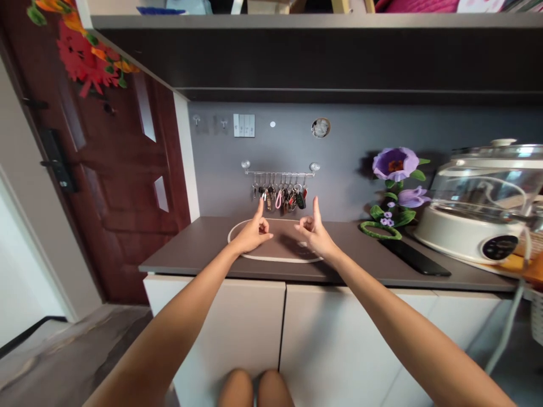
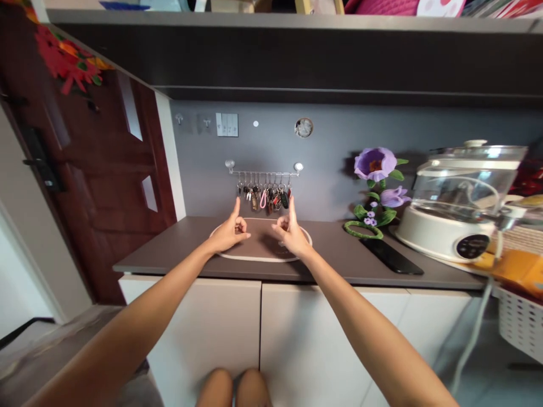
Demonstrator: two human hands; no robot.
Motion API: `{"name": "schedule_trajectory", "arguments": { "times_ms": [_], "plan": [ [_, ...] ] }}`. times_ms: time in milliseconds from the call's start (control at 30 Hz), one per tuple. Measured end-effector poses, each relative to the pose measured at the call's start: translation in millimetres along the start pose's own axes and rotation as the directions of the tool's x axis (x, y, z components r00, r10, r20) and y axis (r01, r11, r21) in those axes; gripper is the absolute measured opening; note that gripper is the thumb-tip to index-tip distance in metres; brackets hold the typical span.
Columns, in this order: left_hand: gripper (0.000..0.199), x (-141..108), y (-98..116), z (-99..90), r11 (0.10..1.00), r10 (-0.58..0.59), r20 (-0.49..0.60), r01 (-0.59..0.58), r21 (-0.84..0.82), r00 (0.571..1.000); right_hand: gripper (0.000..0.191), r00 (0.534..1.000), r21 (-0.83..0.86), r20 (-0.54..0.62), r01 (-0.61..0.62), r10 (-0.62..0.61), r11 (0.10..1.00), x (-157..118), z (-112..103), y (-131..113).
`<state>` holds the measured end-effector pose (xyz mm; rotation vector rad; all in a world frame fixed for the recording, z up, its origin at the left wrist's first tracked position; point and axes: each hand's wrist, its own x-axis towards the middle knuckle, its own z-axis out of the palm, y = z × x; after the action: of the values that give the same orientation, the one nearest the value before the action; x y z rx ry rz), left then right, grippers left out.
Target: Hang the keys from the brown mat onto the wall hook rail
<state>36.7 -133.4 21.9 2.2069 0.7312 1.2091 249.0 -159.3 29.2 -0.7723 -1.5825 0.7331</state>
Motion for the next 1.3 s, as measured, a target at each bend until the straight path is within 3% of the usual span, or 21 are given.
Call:
{"name": "schedule_trajectory", "arguments": {
  "times_ms": [200, 467, 633, 733, 833, 967, 1033, 1133, 1200, 1300],
  "plan": [
    [0.103, -37, -9, 3.8, 0.992, -0.111, 0.002, 0.111, -0.053, 0.994, 0.090, 0.999, -0.047, 0.044, -0.015, 0.017, 0.999, -34, 16, -1],
    [0.104, -37, -4, 2.0, 0.991, -0.104, 0.011, 0.104, -0.088, 0.995, 0.087, 0.998, -0.087, 0.066, 0.018, -0.013, 0.996, -34, 18, -3],
    [0.103, -25, -21, -4.3, 0.982, -0.169, -0.019, 0.167, -0.090, 0.985, 0.080, 1.000, -0.101, 0.014, -0.022, 0.024, 0.995, -16, 4, 7],
    [0.093, -6, -39, -16.2, 0.968, -0.248, -0.132, 0.250, 0.004, 0.960, 0.066, 0.987, -0.146, -0.149, -0.074, 0.052, 0.987, 12, -14, 15],
    [0.085, 22, -58, -31.3, 0.939, -0.312, -0.276, 0.339, 0.055, 0.909, 0.056, 0.945, -0.173, -0.284, -0.219, 0.165, 0.960, 46, -35, 23],
    [0.086, 71, -75, -46.5, 0.910, -0.408, -0.350, 0.405, -0.086, 0.843, 0.061, 0.899, -0.106, -0.343, -0.326, 0.274, 0.939, 91, -56, 35],
    [0.083, 96, -80, -50.0, 0.897, -0.440, -0.351, 0.391, -0.204, 0.827, 0.062, 0.882, -0.062, -0.358, -0.348, 0.305, 0.935, 109, -61, 43],
    [0.061, 129, -85, -51.1, 0.848, -0.483, -0.283, 0.362, -0.388, 0.829, 0.057, 0.875, 0.011, -0.334, -0.367, 0.350, 0.930, 132, -64, 57],
    [0.050, 146, -88, -50.3, 0.778, -0.522, -0.188, 0.374, -0.505, 0.832, 0.050, 0.898, 0.052, -0.262, -0.352, 0.353, 0.934, 145, -62, 67],
    [0.049, 162, -94, -47.9, 0.670, -0.552, -0.070, 0.391, -0.631, 0.831, 0.041, 0.939, 0.129, -0.164, -0.282, 0.301, 0.951, 158, -56, 79]
  ]
}}
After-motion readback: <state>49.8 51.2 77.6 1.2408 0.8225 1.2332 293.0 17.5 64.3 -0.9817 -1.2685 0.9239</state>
